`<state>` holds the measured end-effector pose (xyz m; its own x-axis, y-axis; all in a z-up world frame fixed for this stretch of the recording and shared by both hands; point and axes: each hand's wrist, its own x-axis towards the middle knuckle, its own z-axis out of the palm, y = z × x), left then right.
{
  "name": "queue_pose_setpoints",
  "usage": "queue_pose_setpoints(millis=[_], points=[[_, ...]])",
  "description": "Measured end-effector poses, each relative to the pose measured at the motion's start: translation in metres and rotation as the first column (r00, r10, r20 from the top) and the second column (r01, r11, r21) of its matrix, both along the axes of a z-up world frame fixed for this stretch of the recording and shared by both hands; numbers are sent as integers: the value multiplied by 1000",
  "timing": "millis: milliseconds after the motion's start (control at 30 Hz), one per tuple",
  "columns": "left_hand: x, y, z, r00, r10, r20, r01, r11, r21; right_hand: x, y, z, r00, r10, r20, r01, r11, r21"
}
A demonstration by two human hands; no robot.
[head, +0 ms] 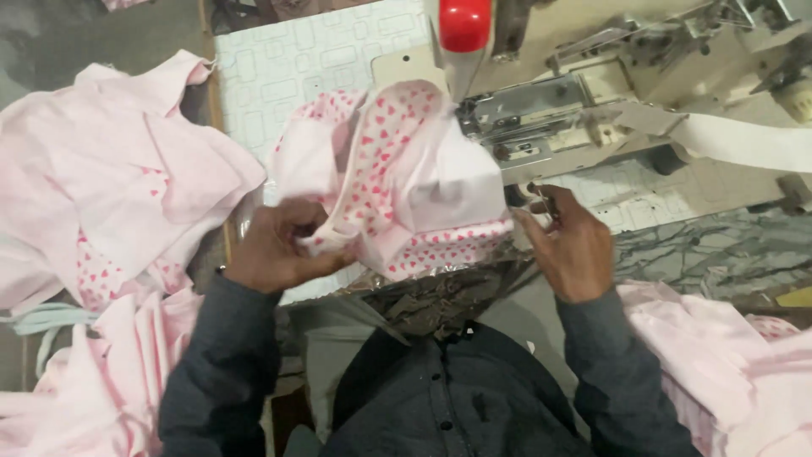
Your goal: Trimming loose threads from pink fabric pieces using snips, then folding and bundling them with a cord.
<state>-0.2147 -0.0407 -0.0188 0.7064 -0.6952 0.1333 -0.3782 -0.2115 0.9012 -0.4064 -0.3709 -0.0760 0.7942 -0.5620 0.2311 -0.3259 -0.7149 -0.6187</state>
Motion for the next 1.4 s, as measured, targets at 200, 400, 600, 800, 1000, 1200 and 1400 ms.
queue_pose_setpoints(millis=[200,400,600,800,1000,1200,1400], points=[[-36,15,-19,955,194,-225,-236,955,-179,-20,52,44,976,207,59,-216,941,260],[-34,25,-22,966,252,-61,-259,949,-178,34,142,78,771,314,554,-632,265,729],[-42,20,-18,928,340,152,-311,932,-186,49,118,47,898,341,278,-431,809,400],[-52,16,-18,946,325,9,-315,923,-219,106,101,49,803,406,436,-443,896,-19],[-71,1,-36,890,347,-296,-427,861,-275,169,137,101,689,724,-40,-683,666,300],[-69,1,-46,847,398,-353,-500,821,-276,118,137,92,779,479,403,-614,712,340],[-65,4,-47,844,430,-322,-512,824,-243,49,164,63,984,78,157,-147,-119,982]])
